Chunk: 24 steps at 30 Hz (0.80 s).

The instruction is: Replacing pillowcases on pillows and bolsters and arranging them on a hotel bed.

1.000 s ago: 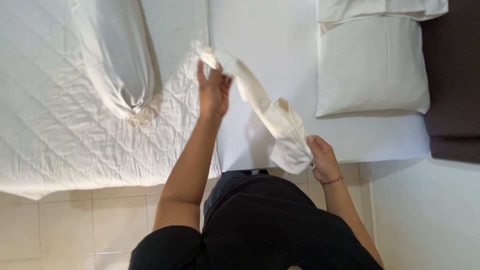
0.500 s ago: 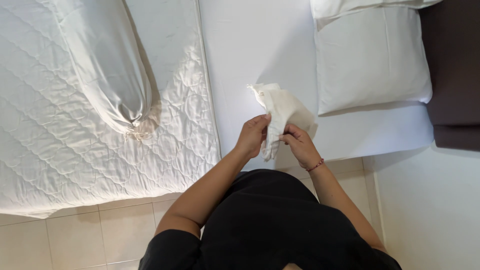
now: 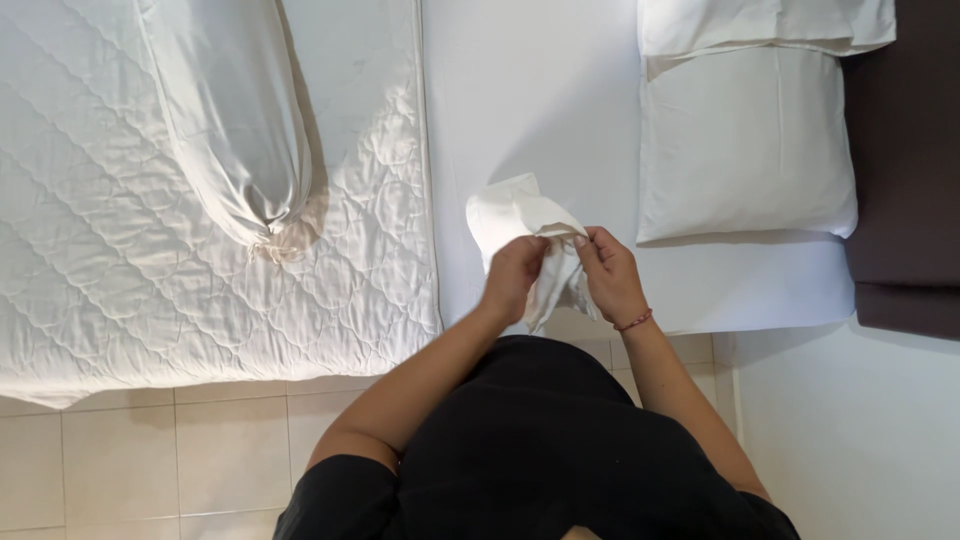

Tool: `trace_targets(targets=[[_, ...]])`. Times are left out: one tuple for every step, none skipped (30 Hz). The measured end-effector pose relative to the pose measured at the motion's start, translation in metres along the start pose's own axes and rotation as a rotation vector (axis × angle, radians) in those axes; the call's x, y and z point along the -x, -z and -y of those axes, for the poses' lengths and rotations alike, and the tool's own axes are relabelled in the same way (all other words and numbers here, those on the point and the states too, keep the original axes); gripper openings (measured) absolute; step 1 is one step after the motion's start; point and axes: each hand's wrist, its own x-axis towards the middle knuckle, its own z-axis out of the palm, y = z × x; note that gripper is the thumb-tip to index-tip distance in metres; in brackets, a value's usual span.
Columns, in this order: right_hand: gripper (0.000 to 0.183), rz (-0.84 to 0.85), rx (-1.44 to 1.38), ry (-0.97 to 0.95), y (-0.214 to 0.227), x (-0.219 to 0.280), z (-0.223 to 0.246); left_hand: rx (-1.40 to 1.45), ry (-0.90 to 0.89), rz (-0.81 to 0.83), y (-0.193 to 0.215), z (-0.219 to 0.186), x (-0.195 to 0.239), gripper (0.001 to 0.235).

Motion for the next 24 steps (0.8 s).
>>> trace_targets(targets=[[0.025,0.103,-0.257,-0.024,-0.001,0.002,-0.004,0.290,0.170,-0.097,0.000,-0.010,-0.002,0.030],[0.024,0.203,-0.513,-0.047,-0.001,0.001,-0.007,0.580,0.336,-0.190,-0.001,-0.023,-0.006,0.034],[0.024,0.206,-0.511,-0.045,-0.001,0.006,-0.007,0.582,0.332,-0.191,-0.002,-0.029,-0.007,0.034],[0.024,0.221,-0.430,-0.016,-0.002,0.008,-0.006,0.594,0.429,-0.256,-0.002,-0.037,-0.011,0.035],[0.025,0.234,-0.348,0.012,-0.003,0.010,-0.005,0.606,0.526,-0.322,-0.002,-0.045,-0.015,0.038],[0.025,0.235,-0.348,0.017,0.005,0.013,-0.012,0.605,0.522,-0.320,0.002,-0.054,-0.018,0.038],[0.024,0.189,-0.450,0.000,0.013,0.015,-0.020,0.541,0.472,-0.343,0.007,-0.063,-0.021,0.036],[0.022,0.138,-0.551,-0.019,0.021,0.019,-0.028,0.477,0.427,-0.362,0.011,-0.071,-0.023,0.035],[0.022,0.136,-0.552,-0.018,0.034,0.027,-0.024,0.475,0.426,-0.359,0.034,-0.070,-0.031,0.035],[0.024,0.020,-0.646,-0.003,0.047,0.033,-0.018,0.341,0.278,-0.397,0.056,-0.069,-0.040,0.033],[0.026,-0.097,-0.739,0.012,0.060,0.040,-0.013,0.207,0.130,-0.434,0.078,-0.068,-0.049,0.032],[0.026,-0.098,-0.737,-0.002,0.073,0.053,-0.015,0.208,0.143,-0.438,0.081,-0.094,-0.044,0.032],[0.027,-0.134,-0.635,-0.024,0.085,0.066,-0.015,0.191,0.060,-0.429,0.084,-0.121,-0.040,0.030],[0.027,-0.165,-0.537,-0.026,0.097,0.068,-0.013,0.170,-0.042,-0.413,0.089,-0.154,-0.045,0.028],[0.027,-0.164,-0.540,-0.019,0.103,0.069,-0.026,0.168,-0.049,-0.412,0.092,-0.170,-0.054,0.028],[0.023,-0.162,-0.583,-0.028,0.110,0.073,-0.040,0.117,-0.055,-0.415,0.095,-0.184,-0.060,0.031],[0.019,-0.160,-0.627,-0.038,0.117,0.078,-0.053,0.066,-0.061,-0.418,0.098,-0.197,-0.067,0.034],[0.019,-0.162,-0.626,-0.038,0.118,0.070,-0.054,0.067,-0.060,-0.417,0.104,-0.195,-0.092,0.034],[0.017,-0.273,-0.541,-0.039,0.118,0.063,-0.056,0.013,0.019,-0.422,0.110,-0.194,-0.118,0.043],[0.016,-0.383,-0.454,-0.040,0.117,0.057,-0.058,-0.043,0.100,-0.427,0.116,-0.192,-0.143,0.055],[0.016,-0.386,-0.454,-0.042,0.119,0.047,-0.066,-0.043,0.102,-0.425,0.125,-0.175,-0.180,0.055],[0.015,-0.494,-0.418,-0.017,0.121,0.037,-0.074,-0.157,0.018,-0.363,0.135,-0.158,-0.216,0.057],[0.014,-0.601,-0.381,0.009,0.122,0.026,-0.081,-0.270,-0.066,-0.299,0.145,-0.141,-0.252,0.058],[0.014,-0.604,-0.381,0.011,0.122,0.023,-0.075,-0.269,-0.067,-0.296,0.129,-0.167,-0.266,0.058]])
